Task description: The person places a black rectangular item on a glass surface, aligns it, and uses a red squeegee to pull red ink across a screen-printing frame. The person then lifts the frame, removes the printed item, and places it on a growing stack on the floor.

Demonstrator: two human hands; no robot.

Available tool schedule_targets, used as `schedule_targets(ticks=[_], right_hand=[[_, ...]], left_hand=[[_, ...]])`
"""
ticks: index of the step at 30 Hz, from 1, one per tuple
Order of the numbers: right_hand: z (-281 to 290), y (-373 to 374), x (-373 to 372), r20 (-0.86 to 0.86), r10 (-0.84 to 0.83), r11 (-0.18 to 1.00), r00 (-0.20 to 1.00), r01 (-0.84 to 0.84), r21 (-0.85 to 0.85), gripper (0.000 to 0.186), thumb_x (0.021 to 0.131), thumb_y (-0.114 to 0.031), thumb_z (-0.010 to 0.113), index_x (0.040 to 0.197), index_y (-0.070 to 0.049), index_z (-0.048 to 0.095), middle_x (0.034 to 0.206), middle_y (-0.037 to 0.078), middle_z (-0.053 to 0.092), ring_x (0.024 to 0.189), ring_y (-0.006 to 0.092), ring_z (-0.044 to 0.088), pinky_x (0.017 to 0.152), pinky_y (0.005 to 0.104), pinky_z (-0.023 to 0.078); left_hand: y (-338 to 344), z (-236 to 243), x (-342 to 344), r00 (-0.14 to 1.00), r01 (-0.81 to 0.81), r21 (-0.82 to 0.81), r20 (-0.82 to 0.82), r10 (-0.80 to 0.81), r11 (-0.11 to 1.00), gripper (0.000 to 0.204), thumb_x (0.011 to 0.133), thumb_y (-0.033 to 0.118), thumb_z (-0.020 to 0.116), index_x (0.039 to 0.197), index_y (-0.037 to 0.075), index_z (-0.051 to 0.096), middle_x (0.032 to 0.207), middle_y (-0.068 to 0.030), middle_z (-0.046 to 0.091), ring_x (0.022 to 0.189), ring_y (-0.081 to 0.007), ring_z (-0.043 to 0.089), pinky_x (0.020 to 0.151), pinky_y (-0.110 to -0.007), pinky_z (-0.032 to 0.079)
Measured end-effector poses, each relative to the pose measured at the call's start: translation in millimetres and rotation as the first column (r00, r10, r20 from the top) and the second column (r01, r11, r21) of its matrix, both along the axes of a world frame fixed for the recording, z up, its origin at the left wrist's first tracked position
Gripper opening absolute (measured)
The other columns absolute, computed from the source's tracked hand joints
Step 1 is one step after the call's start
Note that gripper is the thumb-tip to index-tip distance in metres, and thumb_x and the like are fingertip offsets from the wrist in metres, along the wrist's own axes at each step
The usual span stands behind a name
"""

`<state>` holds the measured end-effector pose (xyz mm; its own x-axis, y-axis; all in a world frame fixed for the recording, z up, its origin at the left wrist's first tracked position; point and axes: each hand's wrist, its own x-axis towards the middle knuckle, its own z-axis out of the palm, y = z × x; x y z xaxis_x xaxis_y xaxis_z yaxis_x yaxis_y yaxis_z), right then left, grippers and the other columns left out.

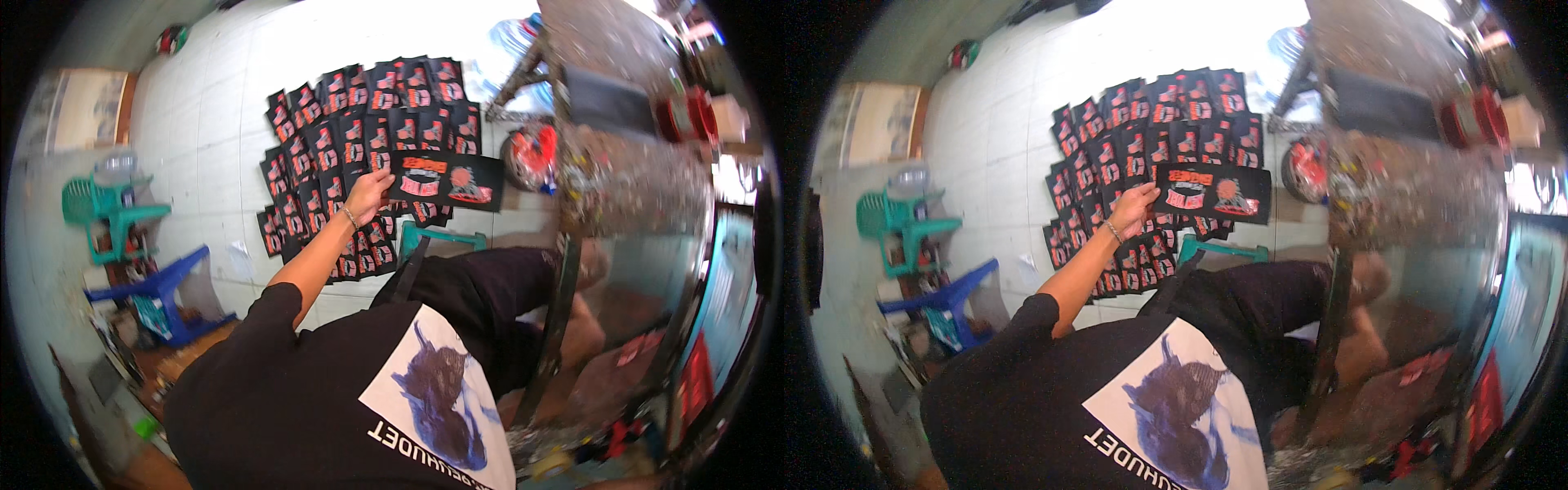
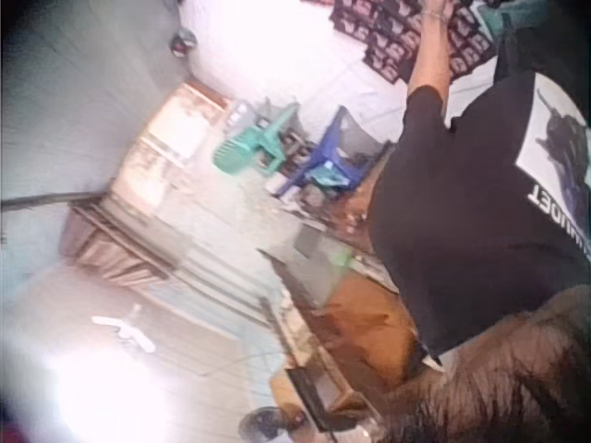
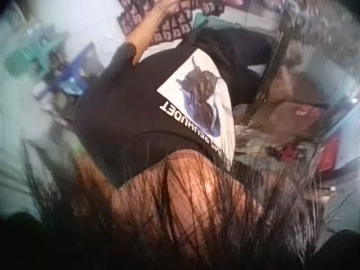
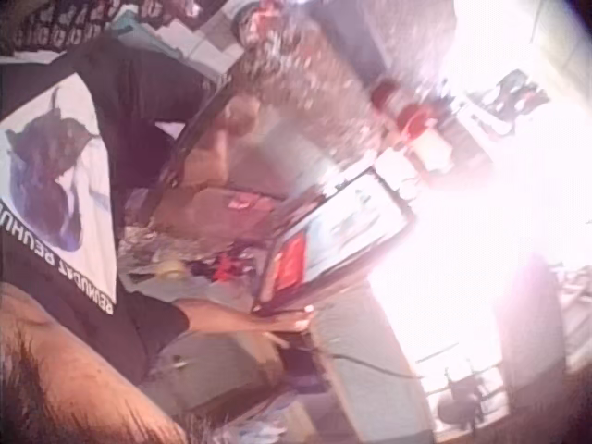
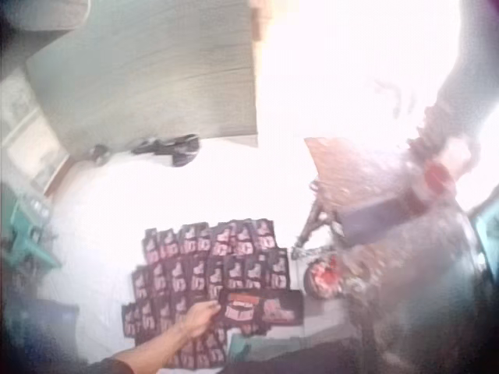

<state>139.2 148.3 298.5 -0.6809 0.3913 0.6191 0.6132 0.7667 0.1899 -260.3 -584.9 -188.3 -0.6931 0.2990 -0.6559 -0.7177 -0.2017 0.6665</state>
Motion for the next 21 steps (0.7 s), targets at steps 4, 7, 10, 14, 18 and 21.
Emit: schedule_targets(ticks=[4, 7, 10, 14, 18, 21], right_hand=[[-11, 14, 19, -0.025, -0.092, 0.996, 0.995, 0.091, -0.016, 0.056, 0.106, -0.044, 0.042, 0.127, 0.0, 0.069, 0.11, 0.024, 0.069, 0.093, 0.0332, 0.064, 0.087, 0.044, 0.05], [-39, 41, 2, -0.025, -0.095, 0.992, 0.995, 0.093, -0.08, 0.053, 0.106, -0.042, 0.043, 0.127, -0.001, 0.069, 0.113, 0.023, 0.069, 0.095, 0.0325, 0.064, 0.088, 0.0433, 0.05], [-32, 35, 9, -0.007, -0.151, 0.985, 0.989, 0.149, -0.086, 0.051, 0.105, -0.04, 0.044, 0.128, -0.002, 0.069, 0.115, 0.022, 0.069, 0.097, 0.0318, 0.065, 0.09, 0.0426, 0.051], [-28, 44, -9, 0.018, -0.177, 0.977, 0.984, 0.178, -0.114, 0.048, 0.105, -0.038, 0.045, 0.129, -0.003, 0.069, 0.118, 0.021, 0.069, 0.1, 0.0309, 0.065, 0.092, 0.0417, 0.051], [-19, 44, 3, 0.03, -0.221, 0.967, 0.975, 0.223, -0.123, 0.046, 0.105, -0.035, 0.046, 0.13, -0.005, 0.068, 0.122, 0.02, 0.069, 0.103, 0.0299, 0.066, 0.093, 0.0408, 0.051], [-15, 50, -4, 0.05, -0.22, 0.966, 0.974, 0.224, -0.125, 0.044, 0.105, -0.033, 0.047, 0.131, -0.006, 0.068, 0.124, 0.019, 0.068, 0.105, 0.0292, 0.066, 0.095, 0.0402, 0.051]], left_hand=[[-103, -186, 51, 0.916, -0.394, -0.065, 0.057, 0.398, 0.917, 0.015, 0.108, 0.012, 0.048, 0.113, 0.004, 0.059, 0.109, -0.0053, 0.069, 0.09, -0.0149, 0.07, 0.083, -0.037, 0.066], [-162, -257, 100, 0.557, -0.801, -0.108, 0.226, 0.8, 0.588, 0.018, 0.108, 0.009, 0.044, 0.117, 0.0, 0.058, 0.114, -0.012, 0.067, 0.095, -0.023, 0.071, 0.087, -0.041, 0.067], [-196, -273, 84, 0.252, -0.959, -0.037, 0.349, 0.903, 0.282, 0.026, 0.108, 0.006, 0.04, 0.128, -0.004, 0.054, 0.121, -0.0169, 0.065, 0.107, -0.0312, 0.068, 0.087, -0.041, 0.068], [-256, -275, 71, -0.056, -0.991, -0.134, 0.393, 0.918, -0.003, 0.031, 0.106, 0.009, 0.042, 0.131, -0.005, 0.054, 0.122, -0.0176, 0.065, 0.111, -0.0337, 0.066, 0.088, -0.042, 0.066], [-286, -242, 32, 0.043, -0.97, -0.224, 0.234, 0.971, 0.097, 0.031, 0.104, 0.011, 0.045, 0.128, -0.004, 0.057, 0.12, -0.0182, 0.067, 0.111, -0.035, 0.067, 0.089, -0.043, 0.064], [-299, -230, 19, 0.101, -0.938, -0.315, 0.159, 0.982, 0.148, 0.031, 0.102, 0.014, 0.047, 0.126, -0.003, 0.059, 0.119, -0.0187, 0.068, 0.11, -0.036, 0.067, 0.089, -0.044, 0.062]])
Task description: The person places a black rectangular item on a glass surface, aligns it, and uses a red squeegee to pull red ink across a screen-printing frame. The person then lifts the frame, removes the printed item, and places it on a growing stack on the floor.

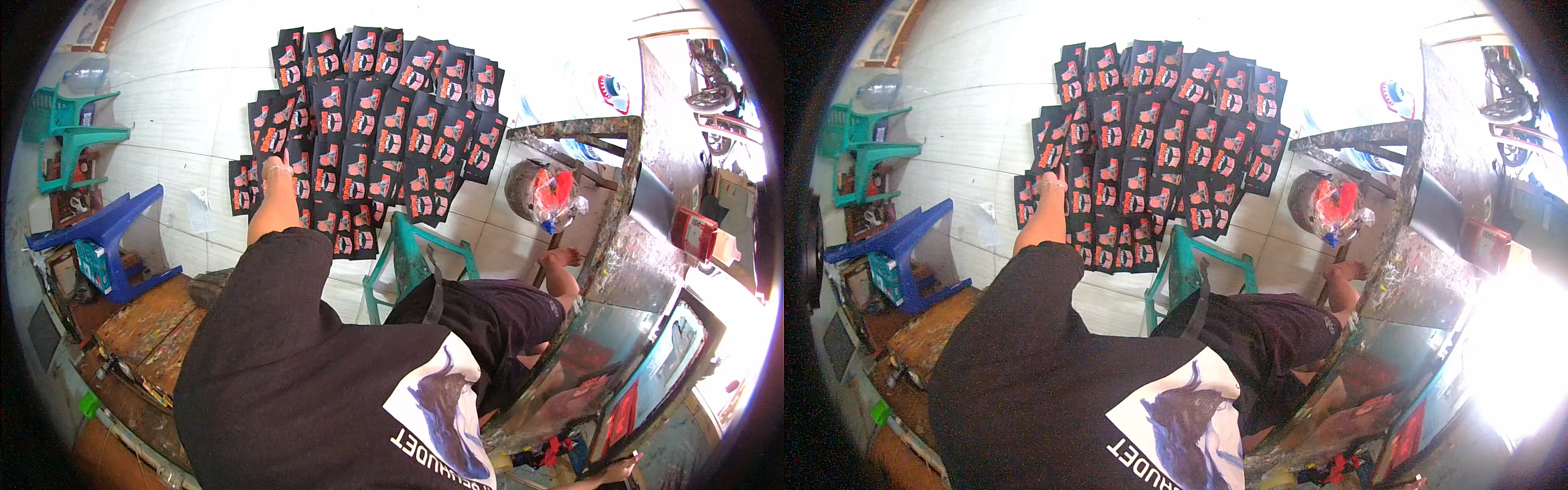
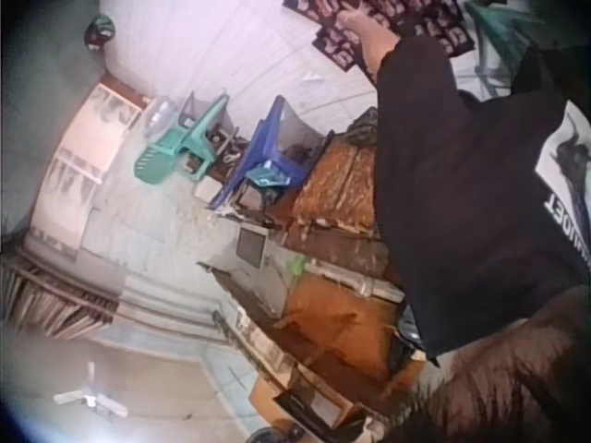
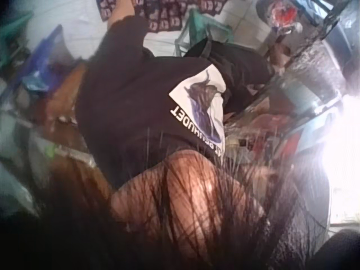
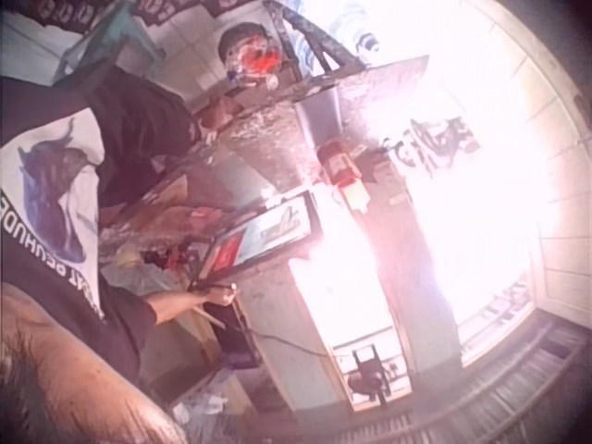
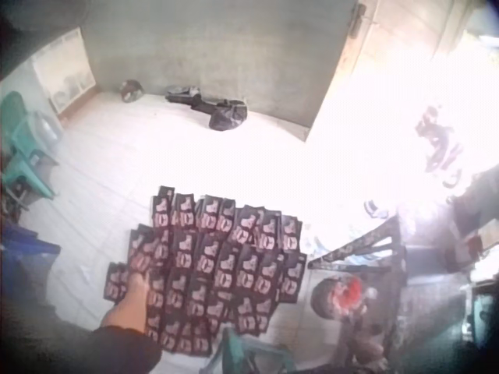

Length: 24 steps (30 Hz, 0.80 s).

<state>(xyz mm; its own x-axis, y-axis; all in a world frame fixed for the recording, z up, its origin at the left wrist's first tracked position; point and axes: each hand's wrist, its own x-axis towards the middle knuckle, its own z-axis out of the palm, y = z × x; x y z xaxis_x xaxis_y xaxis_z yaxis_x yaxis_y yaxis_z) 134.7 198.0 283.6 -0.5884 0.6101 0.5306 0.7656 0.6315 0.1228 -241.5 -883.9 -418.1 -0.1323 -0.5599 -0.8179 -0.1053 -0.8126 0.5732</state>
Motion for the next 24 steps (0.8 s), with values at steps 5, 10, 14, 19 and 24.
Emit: schedule_targets(ticks=[5, 10, 14, 19, 24], right_hand=[[7, 9, 3, 0.021, -0.003, 1.0, 1.0, 0.003, -0.001, 0.041, 0.104, -0.03, 0.048, 0.133, -0.008, 0.068, 0.128, 0.017, 0.068, 0.109, 0.0281, 0.067, 0.097, 0.039, 0.051], [13, 12, 28, 0.039, -0.004, 1.0, 0.999, 0.004, 0.01, 0.039, 0.104, -0.027, 0.049, 0.134, -0.01, 0.068, 0.132, 0.015, 0.068, 0.113, 0.0269, 0.067, 0.099, 0.0379, 0.052], [36, -3, 77, 0.101, 0.053, 0.997, 0.993, -0.058, 0.047, 0.038, 0.104, -0.025, 0.05, 0.135, -0.011, 0.068, 0.135, 0.014, 0.068, 0.116, 0.0259, 0.068, 0.101, 0.037, 0.052], [-9, -80, 10, -0.044, 0.222, 0.975, 0.974, -0.22, 0.034, 0.043, 0.104, -0.036, 0.047, 0.132, -0.014, 0.07, 0.117, 0.015, 0.07, 0.1, 0.0241, 0.066, 0.09, 0.0371, 0.052], [30, -120, -81, -0.112, -0.093, 0.996, 0.989, 0.093, -0.005, 0.069, 0.095, -0.068, 0.051, 0.11, -0.006, 0.076, 0.092, 0.027, 0.068, 0.085, 0.0347, 0.071, 0.08, 0.0439, 0.053]], left_hand=[[9, 4, 17, 0.954, 0.198, -0.149, 0.254, -0.156, 0.969, 0.032, 0.099, 0.017, 0.05, 0.121, -0.002, 0.063, 0.117, -0.0194, 0.07, 0.11, -0.0376, 0.067, 0.091, -0.045, 0.059], [52, 13, 53, 0.643, 0.616, -0.268, 0.715, -0.276, 0.741, 0.032, 0.096, 0.021, 0.053, 0.117, -0.001, 0.067, 0.114, -0.0202, 0.072, 0.109, -0.0393, 0.068, 0.092, -0.046, 0.056], [147, 12, 52, 0.444, 0.884, -0.355, 0.84, -0.312, 0.303, 0.033, 0.094, 0.023, 0.056, 0.114, 0.0, 0.07, 0.112, -0.0208, 0.073, 0.109, -0.0406, 0.068, 0.093, -0.047, 0.054], [358, 228, 4, 0.333, 0.644, -0.765, 0.27, -0.904, 0.009, 0.021, 0.102, 0.015, 0.061, 0.114, 0.0, 0.069, 0.103, -0.0059, 0.069, 0.093, -0.016, 0.062, 0.087, -0.031, 0.049], [563, 403, 1, -0.57, 0.328, -0.915, 0.008, -0.821, -0.237, 0.017, 0.1, 0.009, 0.062, 0.113, 0.0, 0.069, 0.103, -0.0064, 0.068, 0.095, -0.0146, 0.061, 0.086, -0.029, 0.048]])
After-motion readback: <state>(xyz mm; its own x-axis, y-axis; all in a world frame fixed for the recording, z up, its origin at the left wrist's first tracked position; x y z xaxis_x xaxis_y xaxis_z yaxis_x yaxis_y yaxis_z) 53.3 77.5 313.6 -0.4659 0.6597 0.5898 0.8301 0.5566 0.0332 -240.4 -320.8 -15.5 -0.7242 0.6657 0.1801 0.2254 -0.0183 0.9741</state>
